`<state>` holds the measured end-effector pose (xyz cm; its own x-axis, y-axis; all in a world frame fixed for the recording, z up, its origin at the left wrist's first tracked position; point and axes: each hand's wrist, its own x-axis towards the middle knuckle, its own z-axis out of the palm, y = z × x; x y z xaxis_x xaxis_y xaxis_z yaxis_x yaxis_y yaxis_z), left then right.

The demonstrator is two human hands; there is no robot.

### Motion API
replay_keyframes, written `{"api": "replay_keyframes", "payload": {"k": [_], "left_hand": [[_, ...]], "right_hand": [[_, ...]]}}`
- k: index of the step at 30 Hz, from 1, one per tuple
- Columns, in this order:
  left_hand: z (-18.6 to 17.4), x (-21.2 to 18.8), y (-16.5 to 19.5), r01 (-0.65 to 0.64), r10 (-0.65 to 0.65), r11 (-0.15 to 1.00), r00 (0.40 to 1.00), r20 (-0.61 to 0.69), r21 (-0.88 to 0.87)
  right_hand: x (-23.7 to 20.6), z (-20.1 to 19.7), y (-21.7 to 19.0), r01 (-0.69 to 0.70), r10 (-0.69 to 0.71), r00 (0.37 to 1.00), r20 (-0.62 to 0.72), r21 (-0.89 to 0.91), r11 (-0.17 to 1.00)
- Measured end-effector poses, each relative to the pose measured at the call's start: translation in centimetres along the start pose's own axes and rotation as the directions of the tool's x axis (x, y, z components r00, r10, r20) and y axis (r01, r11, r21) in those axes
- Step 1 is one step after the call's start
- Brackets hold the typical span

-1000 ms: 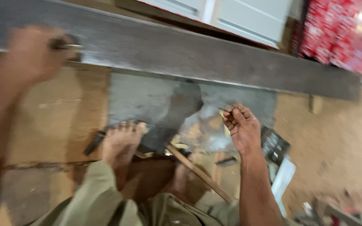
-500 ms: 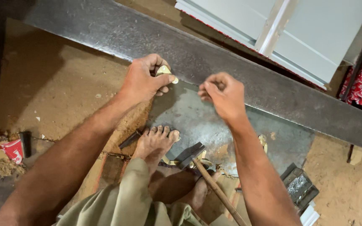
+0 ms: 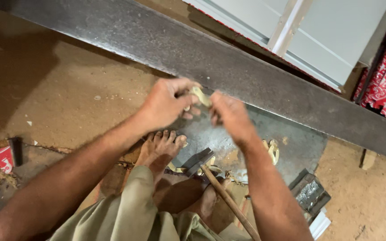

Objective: The person repeatedly picks up small, curved metal pieces and hammers them on a metal workbench. They handle each piece one at a time, striking it with a hammer and then setting it aside. The process continues with multiple pieces.

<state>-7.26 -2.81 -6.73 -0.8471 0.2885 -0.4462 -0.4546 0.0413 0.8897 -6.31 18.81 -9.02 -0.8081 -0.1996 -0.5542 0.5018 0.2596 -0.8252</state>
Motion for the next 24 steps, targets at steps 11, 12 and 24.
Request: {"api": "replay_keyframes", "payload": {"k": [11,12,24], "left_hand": [[1.1,-4.2,1.8,-0.414,-0.122,0.634,0.780,0.614,0.653],[1.3,-4.4,1.8,-0.474,-0.133,0.542,0.767,0.628,0.694],[1.6,-3.4,-0.3,-0.444,0.442,0.632,0.880,0.175,0.635]], "right_hand": [[-6.2,-3.3,2.8,0.398,-0.150,0.722,0.675,-0.229,0.888],[-6.3,-3.6,2.2,0.388,-0.123,0.726,0.677,-0.254,0.886],[-4.6,-0.6,-0.4,0.230,-0.209,0.969,0.129,-0.177,0.957]]}}
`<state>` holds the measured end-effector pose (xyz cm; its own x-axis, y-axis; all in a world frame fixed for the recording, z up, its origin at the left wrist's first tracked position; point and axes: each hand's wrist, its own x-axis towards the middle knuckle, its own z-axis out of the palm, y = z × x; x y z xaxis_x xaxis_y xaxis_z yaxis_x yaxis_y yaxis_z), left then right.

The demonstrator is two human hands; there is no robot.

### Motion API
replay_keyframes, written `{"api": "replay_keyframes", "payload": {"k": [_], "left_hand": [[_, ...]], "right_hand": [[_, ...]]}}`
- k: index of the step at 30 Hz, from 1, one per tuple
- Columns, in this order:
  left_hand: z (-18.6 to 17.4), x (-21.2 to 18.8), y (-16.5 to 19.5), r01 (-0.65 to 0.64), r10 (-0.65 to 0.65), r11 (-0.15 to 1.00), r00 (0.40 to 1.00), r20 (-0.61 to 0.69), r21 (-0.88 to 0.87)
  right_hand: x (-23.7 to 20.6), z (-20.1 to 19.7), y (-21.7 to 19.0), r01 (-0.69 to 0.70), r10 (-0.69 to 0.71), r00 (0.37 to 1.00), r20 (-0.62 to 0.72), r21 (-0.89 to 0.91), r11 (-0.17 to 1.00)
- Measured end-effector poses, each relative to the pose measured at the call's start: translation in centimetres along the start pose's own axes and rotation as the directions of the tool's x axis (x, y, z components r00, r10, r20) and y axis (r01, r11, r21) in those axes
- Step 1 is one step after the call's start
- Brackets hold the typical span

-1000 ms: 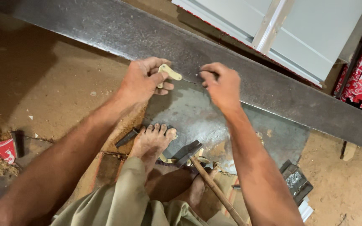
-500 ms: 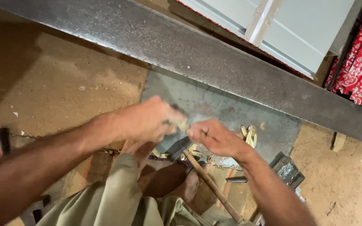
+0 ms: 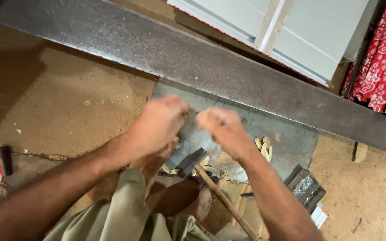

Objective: The person repeatedly picks up small, curved metal pieces and hammers them on a metal workbench. They handle each piece one at a time, striking it with a hammer and then setting it aside. The process continues with multiple pieces.

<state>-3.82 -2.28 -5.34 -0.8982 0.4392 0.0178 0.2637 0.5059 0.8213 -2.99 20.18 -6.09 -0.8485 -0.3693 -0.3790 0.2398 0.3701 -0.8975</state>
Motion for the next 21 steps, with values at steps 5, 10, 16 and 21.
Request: {"api": "replay_keyframes", "payload": {"k": [5,10,16,21], "left_hand": [[1.9,0.6,-1.4,0.310,-0.544,0.241,0.828,0.136,-0.920],[1.2,0.9,-1.5,0.305,-0.483,0.159,0.853,0.196,-0.939],[-1.6,1.0,-2.4,0.307,-0.240,0.910,0.939,0.247,-0.280],[0.6,3.0,-3.7,0.498,-0.541,0.674,0.836,0.096,-0.545]], "right_hand": [[0.5,1.5,-0.3,-0.286,0.309,0.944,-0.117,0.176,0.942],[-0.2,3.0,1.2,-0.157,0.154,0.987,0.039,0.389,0.908],[0.9,1.2,1.7,-0.121,0.119,0.992,0.036,0.038,0.992],[2.1,0.7,1.2,-0.167,0.156,0.955,-0.251,-0.026,0.986]]}}
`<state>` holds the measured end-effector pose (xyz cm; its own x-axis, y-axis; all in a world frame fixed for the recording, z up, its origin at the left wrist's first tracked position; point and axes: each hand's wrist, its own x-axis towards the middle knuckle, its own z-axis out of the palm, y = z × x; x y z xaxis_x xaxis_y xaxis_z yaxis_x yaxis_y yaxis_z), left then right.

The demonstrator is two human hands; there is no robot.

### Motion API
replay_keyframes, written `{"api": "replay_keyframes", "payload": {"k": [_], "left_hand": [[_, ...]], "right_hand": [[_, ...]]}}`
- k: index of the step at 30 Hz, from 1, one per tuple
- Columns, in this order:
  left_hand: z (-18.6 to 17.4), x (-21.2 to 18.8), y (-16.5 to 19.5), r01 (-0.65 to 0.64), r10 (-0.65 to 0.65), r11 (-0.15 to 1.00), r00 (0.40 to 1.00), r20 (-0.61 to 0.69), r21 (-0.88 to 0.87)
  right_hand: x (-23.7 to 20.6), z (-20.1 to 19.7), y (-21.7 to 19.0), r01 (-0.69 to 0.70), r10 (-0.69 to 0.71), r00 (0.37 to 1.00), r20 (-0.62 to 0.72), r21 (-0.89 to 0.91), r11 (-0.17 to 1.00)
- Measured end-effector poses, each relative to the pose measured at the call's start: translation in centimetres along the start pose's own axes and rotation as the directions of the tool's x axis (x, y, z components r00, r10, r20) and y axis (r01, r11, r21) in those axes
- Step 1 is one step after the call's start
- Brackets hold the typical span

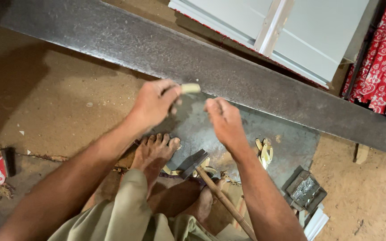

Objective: The person repeatedly picks up small, curved metal pieces and hammers them on a metal workbench. They handle each piece one at a time, striking it with a hammer and then setting it aside. The process continues with multiple pieces.

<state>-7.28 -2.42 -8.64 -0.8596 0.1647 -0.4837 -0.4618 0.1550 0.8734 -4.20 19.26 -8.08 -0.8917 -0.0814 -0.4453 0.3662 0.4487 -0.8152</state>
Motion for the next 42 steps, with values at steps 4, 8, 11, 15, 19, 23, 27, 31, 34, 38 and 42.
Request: {"api": "replay_keyframes", "payload": {"k": [4,8,11,15,19,23,27,31,34,38,42], "left_hand": [[0.1,2.5,-1.5,0.195,-0.224,0.935,0.972,-0.066,-0.296],[0.5,3.6,-2.5,0.155,-0.183,0.942,0.981,-0.070,-0.296],[0.7,3.9,-2.5,0.153,-0.183,0.948,0.979,-0.086,-0.279],[0.7,4.0,-2.4,0.194,-0.222,0.945,0.971,-0.082,-0.264],[0.9,4.2,-2.8,0.149,-0.183,0.946,0.978,-0.096,-0.288],[1.3,4.4,-3.0,0.098,-0.137,0.955,0.983,-0.125,-0.280],[1.7,4.1,-2.4,0.103,-0.136,0.979,0.974,-0.184,-0.174],[2.0,3.3,-1.3,0.148,-0.149,0.989,0.959,-0.243,-0.020],[2.2,2.8,-0.8,0.114,-0.103,0.993,0.963,-0.249,0.031],[2.4,2.6,-1.0,0.052,-0.012,0.990,0.957,-0.291,0.128],[2.6,2.6,-1.6,0.032,0.011,0.990,0.952,-0.306,0.134]], "right_hand": [[-1.2,-1.1,1.8,-0.050,0.051,0.998,-0.032,0.016,0.999],[-3.0,-2.3,4.9,-0.165,0.165,0.986,-0.005,-0.039,0.985],[-4.4,-2.9,7.0,-0.253,0.255,0.967,-0.026,0.069,0.965],[-6.1,-3.6,9.1,-0.230,0.237,0.971,-0.016,0.176,0.957],[-7.5,-4.3,10.8,-0.232,0.238,0.971,-0.021,0.159,0.960],[-8.8,-4.8,12.1,-0.185,0.180,0.981,-0.069,-0.075,0.980],[-10.7,-4.6,12.7,-0.193,0.196,0.980,-0.020,-0.297,0.935],[-14.2,-3.3,12.9,-0.183,0.296,0.950,0.096,-0.596,0.782],[-16.6,-1.9,13.5,-0.080,0.470,0.839,0.274,-0.792,0.605],[-17.7,-1.8,14.3,-0.075,0.378,0.880,0.288,-0.700,0.710],[-15.9,-2.9,13.5,-0.092,0.274,0.946,0.172,-0.669,0.737]]}}
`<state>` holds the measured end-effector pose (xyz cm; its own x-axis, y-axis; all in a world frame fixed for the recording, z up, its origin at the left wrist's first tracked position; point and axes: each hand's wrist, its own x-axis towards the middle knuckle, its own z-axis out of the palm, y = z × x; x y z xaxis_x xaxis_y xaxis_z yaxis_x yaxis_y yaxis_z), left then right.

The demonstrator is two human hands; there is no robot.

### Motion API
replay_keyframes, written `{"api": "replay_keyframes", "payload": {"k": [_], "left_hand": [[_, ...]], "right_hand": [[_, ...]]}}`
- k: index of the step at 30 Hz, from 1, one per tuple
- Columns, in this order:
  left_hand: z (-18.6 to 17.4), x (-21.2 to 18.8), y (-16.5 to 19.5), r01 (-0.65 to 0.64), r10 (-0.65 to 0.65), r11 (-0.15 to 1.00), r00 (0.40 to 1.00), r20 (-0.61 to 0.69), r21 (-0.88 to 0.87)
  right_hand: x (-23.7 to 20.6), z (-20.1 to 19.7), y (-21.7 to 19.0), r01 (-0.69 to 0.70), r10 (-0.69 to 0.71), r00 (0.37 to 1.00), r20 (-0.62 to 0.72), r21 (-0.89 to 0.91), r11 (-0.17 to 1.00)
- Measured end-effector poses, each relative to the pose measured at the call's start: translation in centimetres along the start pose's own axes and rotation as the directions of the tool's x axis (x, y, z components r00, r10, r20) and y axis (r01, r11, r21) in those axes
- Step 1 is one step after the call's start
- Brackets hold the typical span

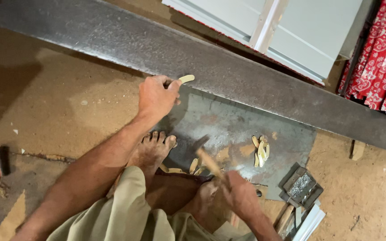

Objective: The person repeatedly picks up small, curved metal pieces and hammers them on a metal workbench. They handle each piece one at a time, striking it with a hammer and then setting it aside. The process continues with multiple pieces.

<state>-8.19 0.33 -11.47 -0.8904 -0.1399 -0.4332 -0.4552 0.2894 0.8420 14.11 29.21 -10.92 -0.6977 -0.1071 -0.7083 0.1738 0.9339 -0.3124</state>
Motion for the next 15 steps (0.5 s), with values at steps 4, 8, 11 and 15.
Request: {"api": "replay_keyframes", "payload": {"k": [4,8,11,15], "left_hand": [[0.4,-0.3,-0.5,0.047,-0.048,0.998,0.999,-0.018,-0.044],[0.4,-0.4,-0.6,-0.043,0.044,0.999,0.997,-0.066,0.014],[0.4,-0.5,-0.6,-0.067,0.074,0.995,0.993,-0.094,0.076],[0.4,-0.4,-0.5,0.005,-0.007,0.999,0.999,-0.039,-0.049]], "right_hand": [[2.6,-3.5,-2.8,0.074,0.017,0.937,-0.349,0.245,0.967],[5.2,-6.8,-6.7,0.314,-0.144,0.738,-0.660,0.146,0.938],[7.0,-7.8,-9.2,0.158,-0.009,0.830,-0.558,0.219,0.963],[7.8,-8.1,-10.2,0.014,0.054,0.876,-0.480,0.137,0.990]]}}
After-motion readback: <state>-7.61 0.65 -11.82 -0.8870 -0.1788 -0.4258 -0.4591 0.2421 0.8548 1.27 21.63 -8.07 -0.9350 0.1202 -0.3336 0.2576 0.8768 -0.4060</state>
